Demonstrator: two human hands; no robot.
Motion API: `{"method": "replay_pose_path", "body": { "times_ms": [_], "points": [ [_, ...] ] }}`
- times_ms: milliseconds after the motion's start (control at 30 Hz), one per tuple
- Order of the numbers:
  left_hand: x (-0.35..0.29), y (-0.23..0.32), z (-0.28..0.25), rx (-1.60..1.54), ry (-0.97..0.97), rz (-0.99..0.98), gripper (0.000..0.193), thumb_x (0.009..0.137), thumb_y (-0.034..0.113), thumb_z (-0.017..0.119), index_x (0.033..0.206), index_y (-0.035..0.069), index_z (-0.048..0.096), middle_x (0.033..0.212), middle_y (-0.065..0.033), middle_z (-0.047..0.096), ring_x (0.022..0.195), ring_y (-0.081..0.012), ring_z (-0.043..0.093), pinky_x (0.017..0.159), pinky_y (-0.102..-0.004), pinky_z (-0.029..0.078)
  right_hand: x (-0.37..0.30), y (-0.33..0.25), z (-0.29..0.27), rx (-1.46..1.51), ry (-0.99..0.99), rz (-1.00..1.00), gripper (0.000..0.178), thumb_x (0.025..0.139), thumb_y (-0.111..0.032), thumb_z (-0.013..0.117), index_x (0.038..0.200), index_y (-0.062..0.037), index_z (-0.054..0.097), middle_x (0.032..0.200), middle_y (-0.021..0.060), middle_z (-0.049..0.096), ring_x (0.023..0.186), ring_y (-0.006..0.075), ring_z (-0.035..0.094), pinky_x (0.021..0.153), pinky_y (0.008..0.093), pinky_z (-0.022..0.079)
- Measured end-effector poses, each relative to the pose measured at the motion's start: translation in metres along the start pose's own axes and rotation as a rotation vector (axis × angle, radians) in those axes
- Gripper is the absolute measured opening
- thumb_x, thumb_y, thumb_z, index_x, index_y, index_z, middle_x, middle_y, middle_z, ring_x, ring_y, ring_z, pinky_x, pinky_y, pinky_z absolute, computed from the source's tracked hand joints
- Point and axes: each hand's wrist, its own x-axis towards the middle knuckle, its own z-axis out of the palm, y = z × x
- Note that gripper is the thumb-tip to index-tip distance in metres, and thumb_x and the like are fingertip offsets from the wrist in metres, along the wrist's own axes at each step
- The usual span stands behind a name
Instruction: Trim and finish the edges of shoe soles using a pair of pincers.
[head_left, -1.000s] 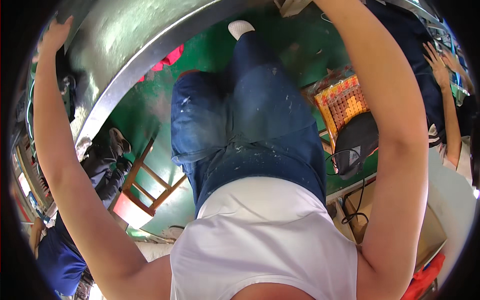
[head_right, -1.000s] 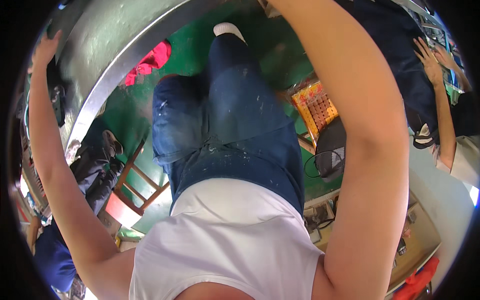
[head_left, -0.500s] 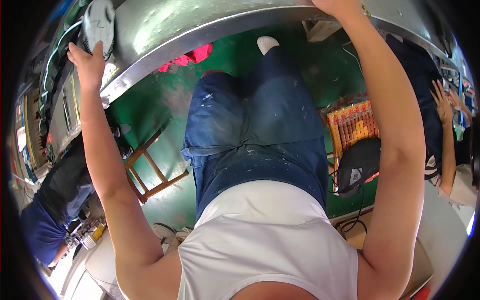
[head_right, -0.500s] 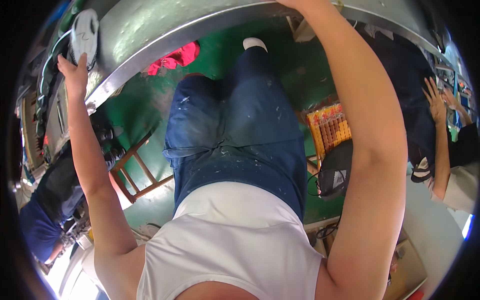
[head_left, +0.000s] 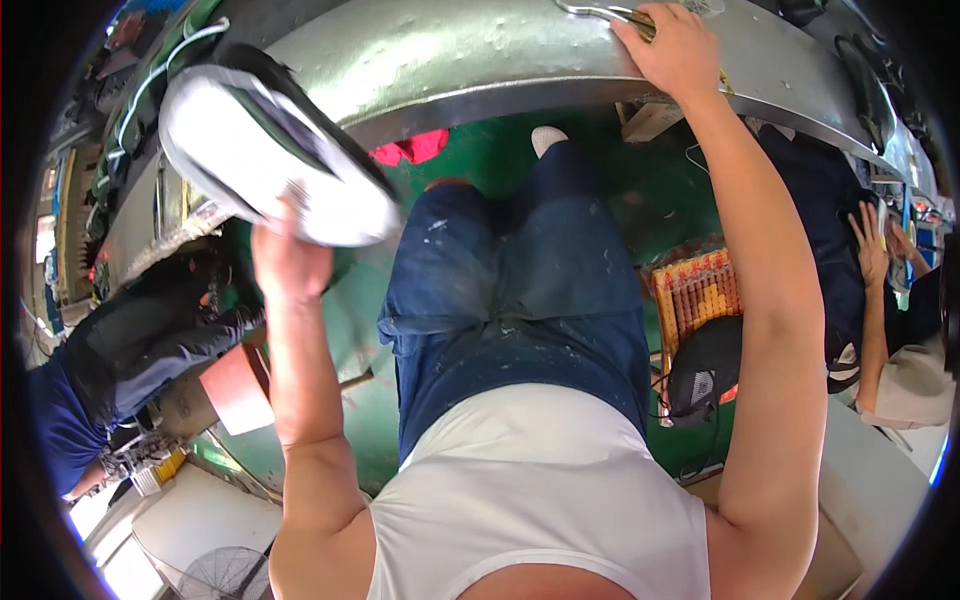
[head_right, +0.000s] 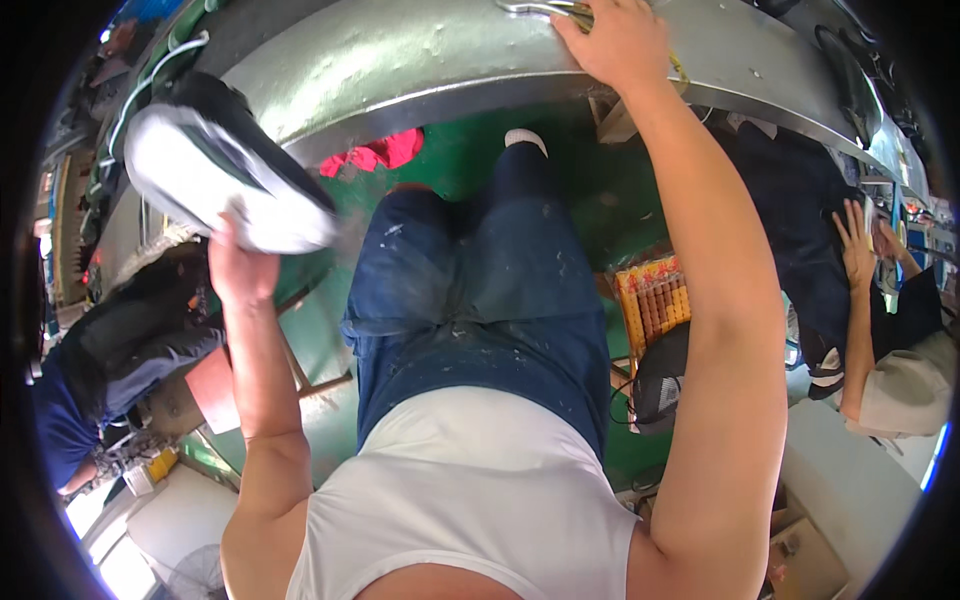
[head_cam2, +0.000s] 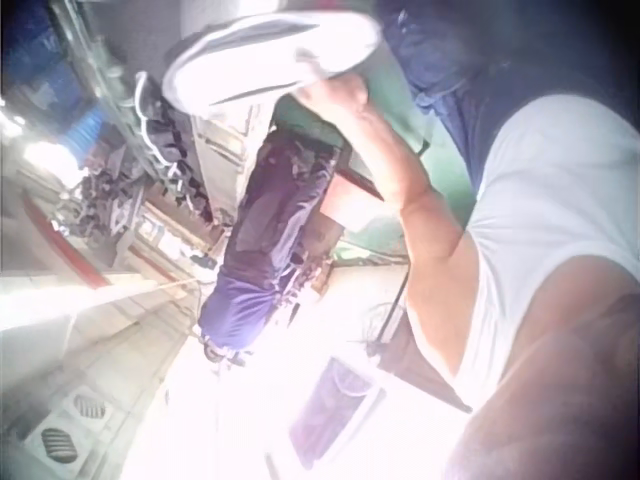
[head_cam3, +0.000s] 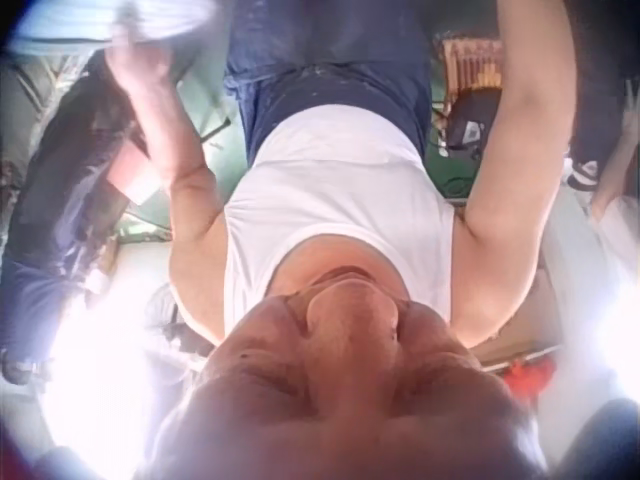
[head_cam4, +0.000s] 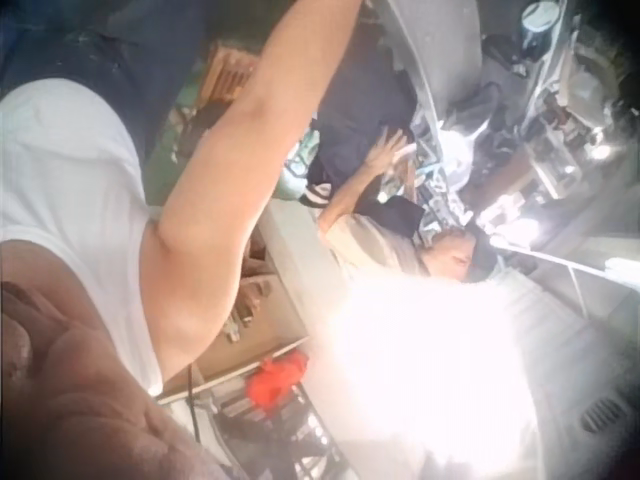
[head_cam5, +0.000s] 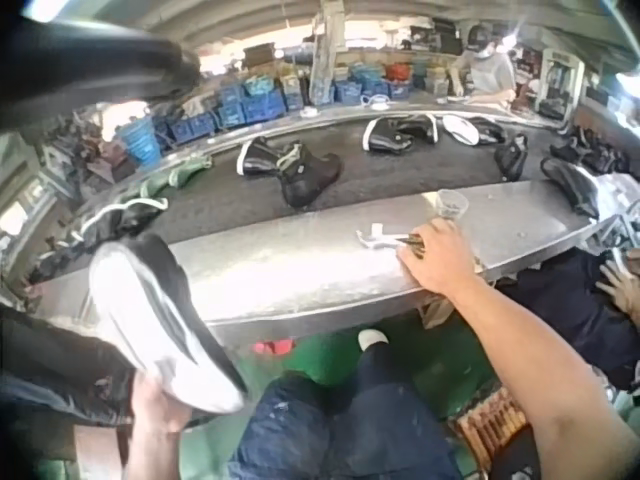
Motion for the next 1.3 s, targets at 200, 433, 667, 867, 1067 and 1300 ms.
{"method": "replay_pose_path", "body": {
  "times_ms": [200,433,667,867,1067,1300],
  "points": [
    [-0.085,-0.129,0.066,0.252,-0.234,-0.277,0.110,0.082,0.025,0.081,0.157,-0.001,0.006,0.148,-0.0192,0.041,0.136,-0.0274,0.042,0.114,-0.0405,0.033,-0.011,0.034,0.019,-0.141,0.084,-0.143,0.057,0.089,-0.057,0.061,0.108,-0.0034,0.067,0.111,0.0186,0.065,0.109,0.0387,0.058,0.094,0.0475,0.046],
    [-0.022,-0.128,0.102,1.168,-0.501,-0.782,0.102,0.086,0.054,0.069,0.156,-0.001,0.018,0.144,-0.0312,0.046,0.132,-0.0378,0.051,0.111,-0.0391,0.039,-0.065,0.014,-0.045,-0.126,-0.240,-0.317,0.058,0.087,-0.048,0.067,0.114,0.0019,0.056,0.120,0.0201,0.059,0.108,0.0400,0.058,0.092,0.0486,0.047],
    [0.030,-0.187,0.104,0.879,-0.525,-0.407,0.073,0.090,0.039,0.071,0.147,0.004,0.043,0.138,-0.0198,0.055,0.127,-0.0282,0.054,0.105,-0.0372,0.043,-0.186,-0.023,-0.066,0.970,-0.928,0.650,0.027,0.100,-0.026,0.056,0.104,0.0002,0.060,0.082,0.0099,0.069,0.069,0.0201,0.066,0.065,0.0348,0.052],
    [0.002,-0.156,0.085,0.596,-0.611,-0.327,0.057,0.100,0.031,0.058,0.147,0.006,0.038,0.153,-0.0163,0.036,0.139,-0.0237,0.038,0.114,-0.0350,0.032,-0.233,-0.059,-0.078,1.153,-1.233,0.693,0.028,0.100,-0.021,0.056,0.116,0.0018,0.061,0.092,0.0076,0.068,0.075,0.0107,0.062,0.068,0.0297,0.052],
    [-0.020,-0.137,0.076,0.453,-0.512,-0.274,0.055,0.105,0.031,0.048,0.152,0.008,0.031,0.156,-0.0126,0.031,0.142,-0.0223,0.032,0.117,-0.0357,0.025,-0.235,-0.074,-0.072,1.456,-1.236,0.672,0.027,0.101,-0.020,0.055,0.119,0.0003,0.059,0.101,0.0077,0.067,0.086,0.0131,0.063,0.078,0.0301,0.052],
    [-0.013,-0.140,0.058,0.741,-0.570,-0.209,0.051,0.104,0.028,0.051,0.149,0.007,0.039,0.151,-0.0122,0.040,0.139,-0.0226,0.038,0.115,-0.0360,0.030,-0.221,-0.084,-0.056,1.386,-1.342,0.837,0.026,0.102,-0.018,0.054,0.120,-0.0003,0.056,0.097,0.0052,0.063,0.089,0.0171,0.065,0.075,0.0330,0.055]
  ]
}}
